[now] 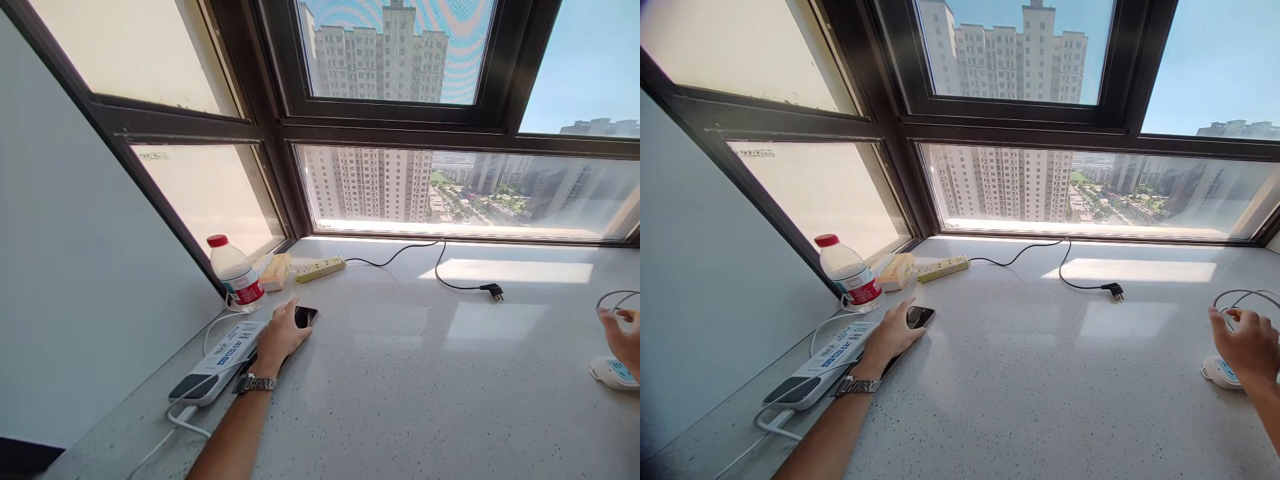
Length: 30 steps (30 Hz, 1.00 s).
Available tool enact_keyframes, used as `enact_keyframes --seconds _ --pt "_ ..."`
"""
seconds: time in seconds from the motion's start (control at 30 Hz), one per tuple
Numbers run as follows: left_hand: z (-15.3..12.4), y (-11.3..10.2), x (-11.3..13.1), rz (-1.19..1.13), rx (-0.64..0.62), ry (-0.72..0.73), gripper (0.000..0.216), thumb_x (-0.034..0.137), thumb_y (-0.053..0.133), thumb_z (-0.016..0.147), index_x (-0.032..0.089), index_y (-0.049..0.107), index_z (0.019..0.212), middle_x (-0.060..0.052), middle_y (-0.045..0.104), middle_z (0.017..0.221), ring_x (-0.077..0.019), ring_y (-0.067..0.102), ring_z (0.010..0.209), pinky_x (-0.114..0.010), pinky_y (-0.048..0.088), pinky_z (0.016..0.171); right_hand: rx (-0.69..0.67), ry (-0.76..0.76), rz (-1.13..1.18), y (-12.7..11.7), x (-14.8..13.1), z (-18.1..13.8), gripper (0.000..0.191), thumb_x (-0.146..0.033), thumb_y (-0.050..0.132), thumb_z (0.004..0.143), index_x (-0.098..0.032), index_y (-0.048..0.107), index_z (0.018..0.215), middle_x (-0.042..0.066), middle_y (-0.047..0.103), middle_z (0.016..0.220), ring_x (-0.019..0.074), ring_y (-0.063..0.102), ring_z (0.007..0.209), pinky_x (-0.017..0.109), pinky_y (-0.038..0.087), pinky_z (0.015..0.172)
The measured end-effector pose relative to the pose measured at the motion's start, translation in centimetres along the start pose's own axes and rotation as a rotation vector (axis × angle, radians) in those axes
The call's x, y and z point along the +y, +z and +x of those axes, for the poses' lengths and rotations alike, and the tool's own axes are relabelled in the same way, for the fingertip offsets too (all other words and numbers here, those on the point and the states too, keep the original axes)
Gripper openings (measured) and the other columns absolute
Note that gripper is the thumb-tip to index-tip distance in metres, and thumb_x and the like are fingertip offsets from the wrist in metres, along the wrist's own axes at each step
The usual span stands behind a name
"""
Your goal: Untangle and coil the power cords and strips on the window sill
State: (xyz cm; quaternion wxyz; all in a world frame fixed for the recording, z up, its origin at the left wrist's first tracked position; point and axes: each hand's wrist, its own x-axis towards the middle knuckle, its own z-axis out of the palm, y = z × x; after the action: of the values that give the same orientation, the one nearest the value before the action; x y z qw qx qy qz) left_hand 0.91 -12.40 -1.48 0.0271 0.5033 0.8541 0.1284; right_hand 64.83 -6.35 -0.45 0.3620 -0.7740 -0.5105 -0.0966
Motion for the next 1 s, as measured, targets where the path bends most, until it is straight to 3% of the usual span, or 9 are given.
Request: enact_keyframes --seconds 0.17,0.27,0.37,0.5,0.67,0.8,0.9,1.0 --pt "0.0 0.1 0.0 -0.008 0.013 0.026 0.067 0.028 0.056 0.076 0.015 0.036 0.139 -0.018 0.04 0.142 -0.0322 0.053 0.117 -0.04 0.046 0.092 -0.221 -0.296 0.026 4.9 -7.8 -3.4 0.051 -0.053 0.041 0.085 -0.016 0.055 0.116 0.021 0.055 0.124 0.0387 0.051 0.113 0.049 0.047 0.079" --pt "-0.1 0.2 0.0 -0.017 0.012 0.032 0.068 0.027 0.056 0.077 0.014 0.034 0.14 -0.018 0.038 0.143 -0.032 0.052 0.119 -0.04 0.045 0.094 -0.34 -0.383 -0.074 8.7 -11.5 -4.0 0.058 -0.047 0.033 0.089 -0.012 0.044 0.134 0.017 0.043 0.142 0.0363 0.038 0.129 0.051 0.044 0.092" --pt "0.0 0.4 -0.1 -0.026 0.018 0.027 0.069 0.026 0.056 0.077 0.014 0.033 0.141 -0.017 0.039 0.143 -0.0309 0.051 0.12 -0.038 0.045 0.094 -0.472 -0.435 -0.23 11.7 -13.5 -3.5 0.057 -0.035 0.031 0.092 -0.014 0.033 0.145 0.011 0.029 0.153 0.0313 0.023 0.14 0.05 0.035 0.104" --pt "0.0 0.7 -0.1 -0.005 0.025 0.034 0.07 0.028 0.058 0.077 0.013 0.034 0.141 -0.018 0.04 0.142 -0.0308 0.051 0.119 -0.038 0.045 0.093 -0.588 -0.446 -0.374 13.3 -14.3 -2.3 0.052 -0.026 0.035 0.091 -0.021 0.041 0.142 0.009 0.04 0.147 0.029 0.03 0.136 0.045 0.036 0.103" --pt "0.1 1.0 0.1 0.051 0.117 0.097 0.066 0.04 0.059 0.078 0.012 0.043 0.136 -0.018 0.047 0.136 -0.034 0.047 0.121 -0.044 0.042 0.097 -0.578 -0.384 -0.342 12.4 -14.1 -1.6 0.04 -0.027 0.032 0.093 -0.018 0.063 0.117 0.014 0.058 0.124 0.032 0.045 0.119 0.049 0.037 0.095" --pt "-0.1 1.2 0.7 0.003 0.266 0.202 0.057 0.04 0.058 0.079 0.012 0.052 0.128 -0.017 0.054 0.128 -0.0347 0.048 0.119 -0.046 0.041 0.098 -0.722 -0.243 -0.154 10.1 -14.1 -1.6 0.039 -0.035 0.035 0.092 -0.017 0.066 0.105 0.016 0.066 0.106 0.0262 0.061 0.09 0.036 0.047 0.07" --pt "-1.1 1.6 2.6 -0.134 0.366 0.428 0.045 0.039 0.054 0.084 0.015 0.054 0.122 -0.014 0.058 0.122 -0.0306 0.051 0.115 -0.044 0.042 0.097 -0.965 -0.159 0.195 7.3 -15.5 -2.2 0.033 -0.045 0.051 0.083 -0.016 0.068 0.081 0.013 0.067 0.082 0.0212 0.06 0.073 0.03 0.045 0.059" --pt "-3.2 1.9 6.3 -0.265 0.402 0.792 0.042 0.041 0.05 0.09 0.02 0.048 0.127 -0.012 0.058 0.122 -0.0254 0.054 0.113 -0.04 0.045 0.094 -1.196 -0.129 0.504 4.0 -18.6 -3.8 0.038 -0.052 0.066 0.069 -0.016 0.058 0.064 0.004 0.055 0.06 0.0146 0.052 0.057 0.026 0.04 0.05"
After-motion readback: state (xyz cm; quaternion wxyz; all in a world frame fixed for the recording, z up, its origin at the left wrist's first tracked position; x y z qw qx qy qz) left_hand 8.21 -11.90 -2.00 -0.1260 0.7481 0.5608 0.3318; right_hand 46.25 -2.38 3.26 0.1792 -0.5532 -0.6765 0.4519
